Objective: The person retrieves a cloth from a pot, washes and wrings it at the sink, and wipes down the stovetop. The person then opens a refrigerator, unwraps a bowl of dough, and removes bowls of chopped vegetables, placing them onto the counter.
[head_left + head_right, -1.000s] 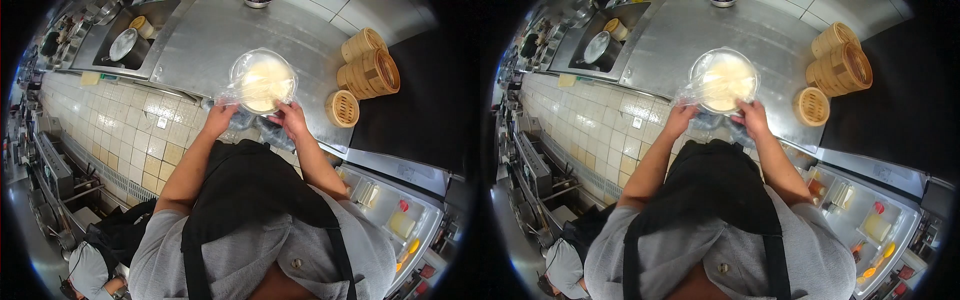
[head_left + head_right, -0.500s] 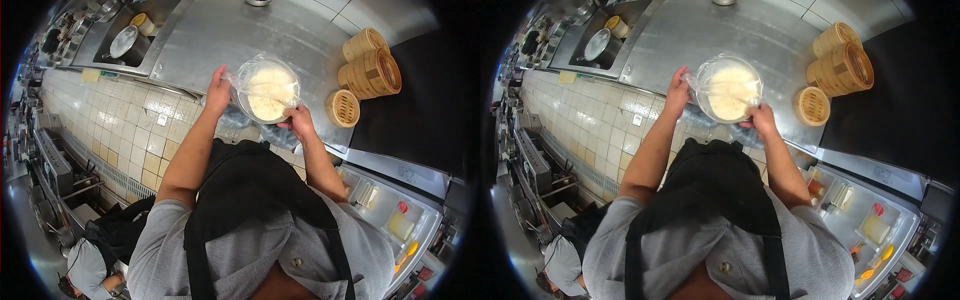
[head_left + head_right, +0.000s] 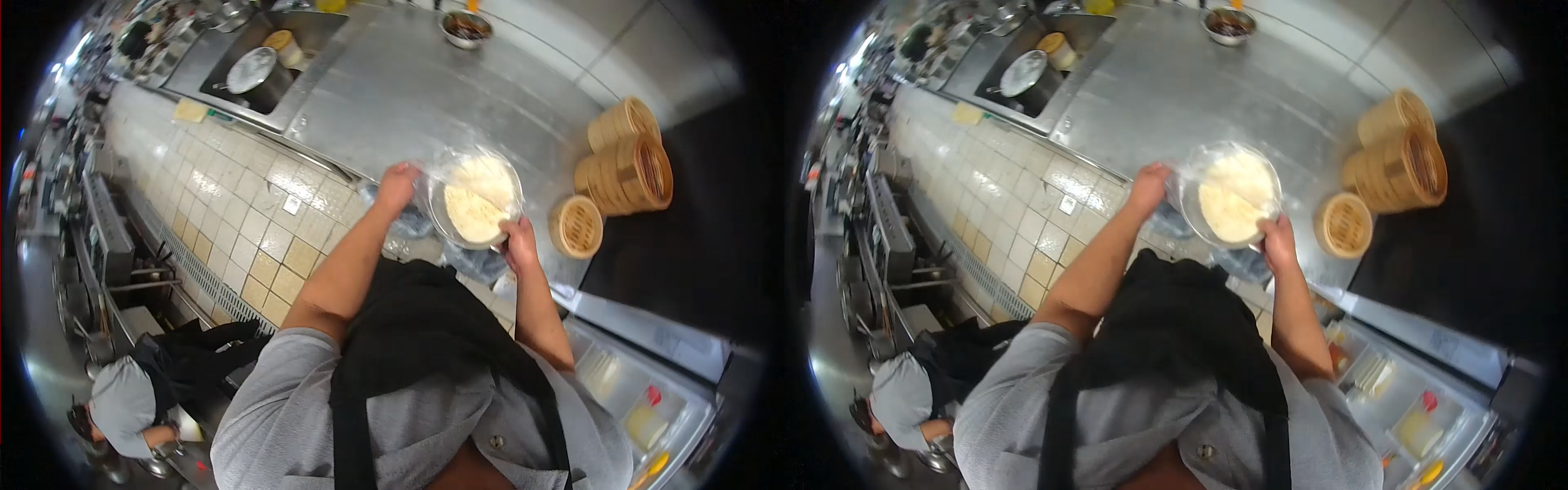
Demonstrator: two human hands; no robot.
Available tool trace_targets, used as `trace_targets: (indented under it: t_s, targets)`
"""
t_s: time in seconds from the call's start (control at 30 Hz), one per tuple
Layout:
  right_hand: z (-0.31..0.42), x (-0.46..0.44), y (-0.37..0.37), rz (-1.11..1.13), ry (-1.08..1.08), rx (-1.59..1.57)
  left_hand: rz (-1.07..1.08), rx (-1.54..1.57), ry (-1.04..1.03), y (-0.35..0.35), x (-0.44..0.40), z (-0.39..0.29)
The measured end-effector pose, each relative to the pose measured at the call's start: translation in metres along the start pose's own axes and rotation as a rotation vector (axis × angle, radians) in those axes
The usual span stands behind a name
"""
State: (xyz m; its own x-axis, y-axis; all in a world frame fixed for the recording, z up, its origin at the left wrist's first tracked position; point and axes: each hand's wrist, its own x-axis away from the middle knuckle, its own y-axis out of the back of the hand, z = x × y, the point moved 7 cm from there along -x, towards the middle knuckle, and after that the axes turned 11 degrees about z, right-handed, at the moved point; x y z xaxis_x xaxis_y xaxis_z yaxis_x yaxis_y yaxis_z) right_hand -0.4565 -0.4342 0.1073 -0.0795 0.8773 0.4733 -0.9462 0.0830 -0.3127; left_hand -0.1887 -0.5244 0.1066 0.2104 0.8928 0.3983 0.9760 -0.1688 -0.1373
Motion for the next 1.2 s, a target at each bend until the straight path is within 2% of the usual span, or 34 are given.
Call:
trace_targets:
  t_s: [0.07,0.13,0.2,0.27,0.3,0.37,0.4,0.47,0.5,0.57,0.63,0.7,0.77,0.83,0.87,0.9,0.97,1.0,1.07,1.1,1.17,1.2]
  targets:
    - [-0.001,-0.006,-0.001,0.050,0.033,0.033,0.015,0.108,-0.052,0.009,-0.007,0.025]
    - [-0.002,-0.014,-0.006,0.102,0.024,0.062,0.006,0.224,-0.055,0.008,0.013,0.023]
    - [-0.004,-0.017,-0.022,0.146,0.026,0.109,0.021,0.278,-0.079,0.026,0.008,0.058]
    - [-0.005,-0.020,-0.045,0.207,0.068,0.154,0.021,0.307,-0.183,0.037,0.034,0.035]
    - [-0.010,-0.021,-0.060,0.250,0.006,0.240,0.006,0.306,-0.210,0.049,0.040,0.033]
    - [-0.011,-0.024,-0.095,0.310,-0.043,0.342,0.002,0.587,-0.179,0.077,0.048,0.042]
    - [-0.010,-0.021,-0.119,0.338,-0.078,0.339,-0.009,0.589,-0.205,0.095,0.055,0.034]
    - [-0.020,-0.026,-0.160,0.387,-0.128,0.308,0.033,0.658,-0.088,0.128,0.072,0.026]
    - [-0.020,-0.030,-0.184,0.404,-0.119,0.323,0.024,0.663,-0.109,0.152,0.078,0.020]
    - [-0.024,-0.034,-0.230,0.458,-0.114,0.339,-0.121,0.536,-0.149,0.206,0.094,0.017]
    - [-0.032,-0.047,-0.274,0.541,-0.139,0.375,-0.134,0.556,-0.209,0.257,0.110,0.014]
    - [-0.045,-0.053,-0.325,0.642,-0.161,0.362,-0.239,0.608,-0.284,0.305,0.131,0.011]
    - [-0.043,-0.039,-0.385,0.655,-0.169,0.254,-0.292,0.600,-0.277,0.356,0.147,0.022]
    - [-0.050,-0.033,-0.428,0.757,-0.238,0.274,-0.429,0.096,-0.313,0.403,0.172,0.010]
    - [-0.058,-0.033,-0.447,0.780,-0.268,0.234,-0.518,-0.071,-0.233,0.422,0.186,0.014]
    - [-0.062,-0.035,-0.461,0.789,-0.269,0.239,-0.528,-0.069,-0.235,0.433,0.198,0.008]
    - [-0.074,-0.037,-0.488,0.882,-0.334,0.269,-0.729,0.052,-0.202,0.469,0.222,0.010]
    - [-0.074,-0.034,-0.503,0.903,-0.362,0.261,-0.738,0.057,-0.202,0.480,0.226,0.009]
    - [-0.075,-0.038,-0.525,0.917,-0.375,0.315,-0.903,0.508,-0.267,0.507,0.237,0.024]
    - [-0.077,-0.043,-0.535,0.923,-0.384,0.360,-0.911,0.510,-0.265,0.529,0.232,0.043]
    - [-0.085,-0.060,-0.556,0.978,-0.392,0.386,-1.023,-0.254,-0.253,0.581,0.225,0.066]
    - [-0.088,-0.071,-0.569,1.029,-0.391,0.411,-1.026,-0.258,-0.248,0.598,0.226,0.065]
